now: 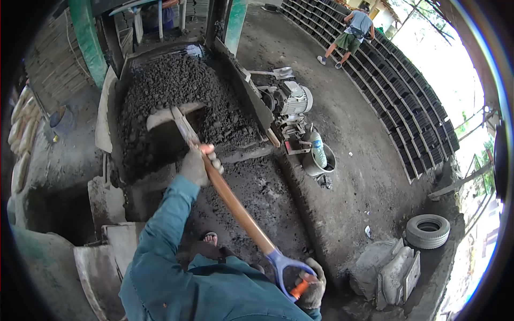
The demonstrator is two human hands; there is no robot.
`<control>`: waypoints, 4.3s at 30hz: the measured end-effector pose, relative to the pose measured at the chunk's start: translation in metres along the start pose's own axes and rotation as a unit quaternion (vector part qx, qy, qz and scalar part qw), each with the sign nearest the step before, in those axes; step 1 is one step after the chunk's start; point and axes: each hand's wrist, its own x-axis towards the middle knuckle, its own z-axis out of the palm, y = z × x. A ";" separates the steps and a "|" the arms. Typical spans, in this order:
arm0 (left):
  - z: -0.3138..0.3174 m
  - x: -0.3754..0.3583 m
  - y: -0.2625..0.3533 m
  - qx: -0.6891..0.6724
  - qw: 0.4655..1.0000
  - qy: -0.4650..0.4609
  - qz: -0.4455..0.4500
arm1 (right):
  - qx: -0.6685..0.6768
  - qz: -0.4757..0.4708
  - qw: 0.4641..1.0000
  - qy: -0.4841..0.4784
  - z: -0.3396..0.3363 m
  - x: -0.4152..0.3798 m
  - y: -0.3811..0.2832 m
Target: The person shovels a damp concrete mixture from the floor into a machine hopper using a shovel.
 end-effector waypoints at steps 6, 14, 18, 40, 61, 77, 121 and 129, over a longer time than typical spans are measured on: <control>-0.014 0.106 0.088 0.031 0.995 0.017 0.089 | -0.014 -0.069 0.987 -0.143 0.111 0.025 -0.006; 0.076 -0.048 -0.069 -0.022 0.988 -0.123 -0.094 | -0.263 -0.060 0.952 0.143 -0.127 0.068 0.012; 0.064 -0.089 -0.190 -0.060 0.915 -0.326 -0.228 | -0.460 -0.111 0.876 0.095 -0.267 0.034 0.030; 0.090 0.100 0.080 -0.086 0.984 -0.150 0.040 | 0.029 -0.330 0.943 -0.022 0.095 0.014 -0.090; 0.086 -0.178 -0.113 -0.178 0.890 -0.419 0.027 | -0.331 -0.913 0.146 0.189 -0.031 -0.093 -0.430; -0.017 0.054 0.133 -0.212 0.970 0.031 0.118 | -0.330 -0.674 0.660 -0.034 0.191 0.023 -0.148; -0.031 -0.118 -0.373 0.166 0.842 -0.263 -0.441 | -0.803 0.216 0.511 -0.218 -0.509 0.095 0.267; -0.191 -0.019 -0.373 -0.154 0.946 0.161 -0.236 | -0.068 0.291 0.950 0.096 -0.280 0.132 0.148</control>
